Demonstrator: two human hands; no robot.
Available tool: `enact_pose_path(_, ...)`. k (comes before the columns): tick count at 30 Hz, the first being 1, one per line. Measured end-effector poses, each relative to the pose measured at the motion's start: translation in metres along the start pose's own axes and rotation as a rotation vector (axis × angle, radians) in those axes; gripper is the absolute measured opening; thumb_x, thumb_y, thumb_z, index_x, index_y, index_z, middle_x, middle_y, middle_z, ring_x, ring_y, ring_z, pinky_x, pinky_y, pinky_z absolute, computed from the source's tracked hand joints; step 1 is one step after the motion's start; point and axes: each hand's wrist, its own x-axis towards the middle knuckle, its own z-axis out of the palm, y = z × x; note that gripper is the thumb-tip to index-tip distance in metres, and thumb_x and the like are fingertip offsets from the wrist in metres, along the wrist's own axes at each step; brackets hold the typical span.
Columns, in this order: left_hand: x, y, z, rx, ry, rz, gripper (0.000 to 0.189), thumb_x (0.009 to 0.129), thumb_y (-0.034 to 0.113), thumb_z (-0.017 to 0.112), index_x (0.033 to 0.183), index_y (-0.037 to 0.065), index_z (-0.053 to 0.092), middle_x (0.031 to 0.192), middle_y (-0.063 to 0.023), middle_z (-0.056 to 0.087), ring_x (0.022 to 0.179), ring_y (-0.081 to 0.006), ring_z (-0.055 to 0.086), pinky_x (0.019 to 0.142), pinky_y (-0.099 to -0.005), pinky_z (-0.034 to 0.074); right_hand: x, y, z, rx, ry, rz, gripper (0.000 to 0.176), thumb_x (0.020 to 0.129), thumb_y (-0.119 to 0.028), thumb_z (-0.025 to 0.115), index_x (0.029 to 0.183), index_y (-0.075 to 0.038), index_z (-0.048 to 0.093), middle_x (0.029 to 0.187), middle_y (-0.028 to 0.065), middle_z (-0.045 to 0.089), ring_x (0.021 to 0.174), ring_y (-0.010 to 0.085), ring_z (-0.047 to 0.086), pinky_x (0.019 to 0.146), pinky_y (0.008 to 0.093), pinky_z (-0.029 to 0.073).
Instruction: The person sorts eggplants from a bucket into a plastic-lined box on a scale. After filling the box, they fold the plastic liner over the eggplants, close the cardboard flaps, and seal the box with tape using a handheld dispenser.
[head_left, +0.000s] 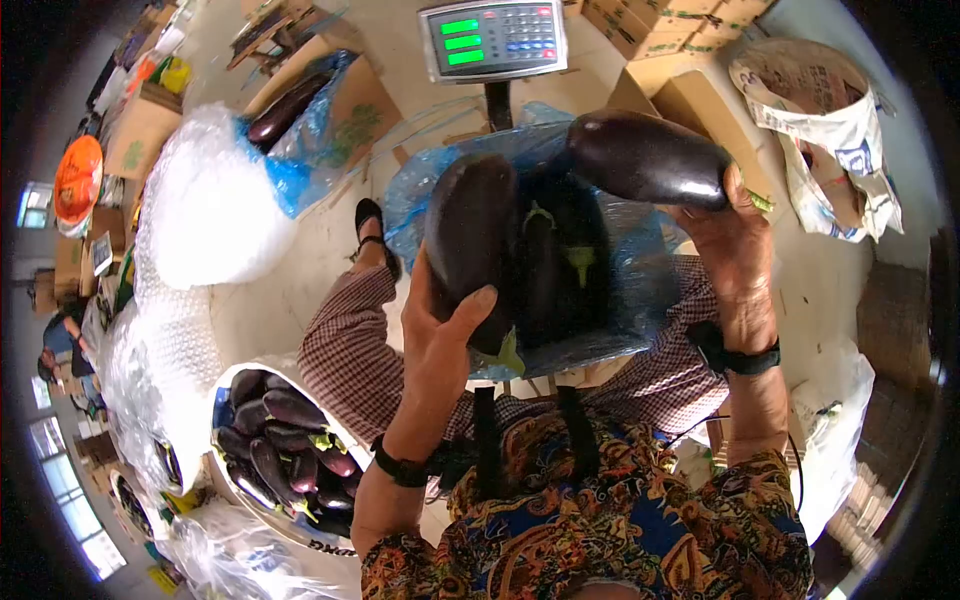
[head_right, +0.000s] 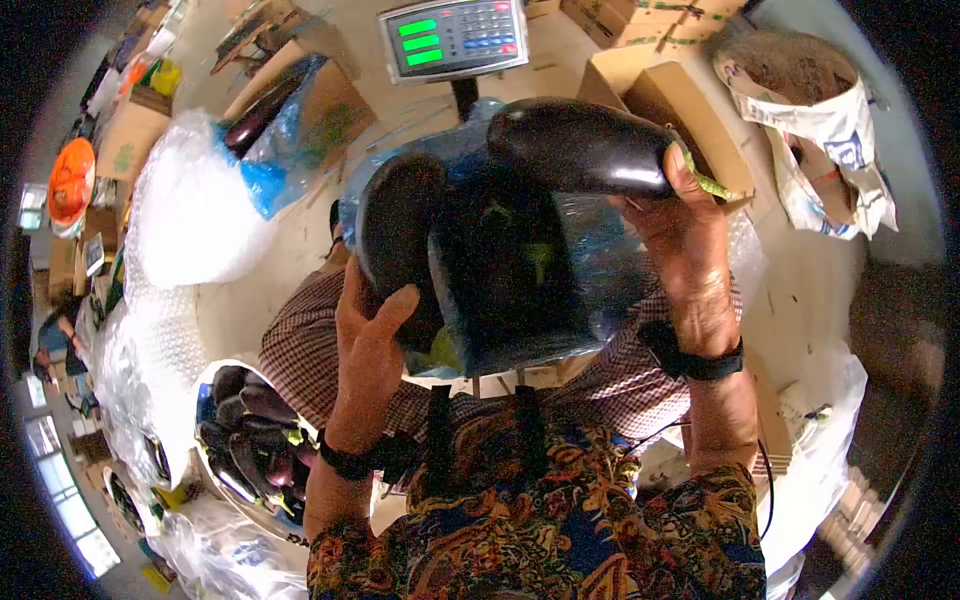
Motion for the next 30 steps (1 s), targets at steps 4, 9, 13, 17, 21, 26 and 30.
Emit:
enact_pose_path(4,0.020,-0.009,0.026,-0.004,-0.017,0.015,0.080,0.081,0.012,0.071,0.146,-0.002,0.026,0.132,-0.0194,0.048,0.118,-0.0269,0.052,0.099,-0.0352,0.044,0.000,0.003,-0.012,0.028,0.045,0.008,0.049,0.085,-0.037,0.071,0.120,-0.006,0.057,0.112,0.0085,0.065,0.102,0.0230,0.064,0.091,0.0411,0.053)
enact_pose_path(9,0.038,-0.035,0.031,-0.073,-0.005,0.019,0.079,0.082,0.014,0.072,0.145,-0.003,0.027,0.129,-0.0186,0.049,0.113,-0.0261,0.055,0.096,-0.0359,0.046,0.002,0.004,-0.025,0.060,0.061,0.028,0.050,0.085,-0.040,0.070,0.119,-0.005,0.058,0.114,0.0087,0.065,0.105,0.0228,0.063,0.095,0.0410,0.050)
enact_pose_path(13,0.066,-0.076,0.022,0.239,0.036,-0.035,0.073,0.085,0.012,0.067,0.144,-0.004,0.027,0.134,-0.0240,0.044,0.120,-0.0326,0.050,0.101,-0.0395,0.042,0.003,0.005,-0.032,0.067,0.072,0.066,0.049,0.088,-0.040,0.067,0.121,-0.005,0.058,0.116,0.0089,0.064,0.106,0.0234,0.062,0.098,0.0414,0.047)
enact_pose_path(17,0.084,-0.129,0.015,1.144,0.161,0.645,0.061,0.087,0.005,0.057,0.142,-0.004,0.032,0.146,-0.0317,0.026,0.134,-0.0475,0.028,0.109,-0.0462,0.029,0.003,0.004,-0.025,0.061,0.049,0.035,0.048,0.089,-0.038,0.066,0.122,-0.005,0.057,0.116,0.0083,0.064,0.106,0.0229,0.062,0.099,0.0415,0.046)
enact_pose_path(21,0.071,-0.126,0.027,1.374,0.099,0.658,0.058,0.088,0.011,0.059,0.140,-0.001,0.037,0.148,-0.0288,0.027,0.135,-0.0433,0.030,0.112,-0.0484,0.024,0.004,0.006,-0.027,0.094,0.080,0.042,0.049,0.088,-0.038,0.067,0.123,-0.005,0.057,0.116,0.0079,0.064,0.107,0.0221,0.061,0.099,0.0407,0.046)
enact_pose_path(26,0.036,-0.062,0.040,1.043,0.069,0.568,0.055,0.089,0.012,0.060,0.139,0.002,0.040,0.142,-0.0235,0.040,0.129,-0.0362,0.042,0.106,-0.0441,0.035,0.001,0.007,-0.029,0.063,-0.007,0.027,0.060,0.084,-0.041,0.069,0.128,-0.004,0.053,0.124,0.0104,0.060,0.114,0.0251,0.057,0.101,0.0420,0.044)
enact_pose_path(30,0.020,-0.042,0.046,0.321,-0.178,-0.021,0.059,0.087,0.008,0.061,0.141,0.004,0.037,0.138,-0.0165,0.047,0.126,-0.0262,0.047,0.103,-0.0369,0.040,-0.004,0.016,-0.015,0.098,-0.058,0.068,0.071,0.081,-0.045,0.071,0.134,-0.003,0.048,0.130,0.0129,0.056,0.120,0.0272,0.052,0.106,0.0452,0.038)
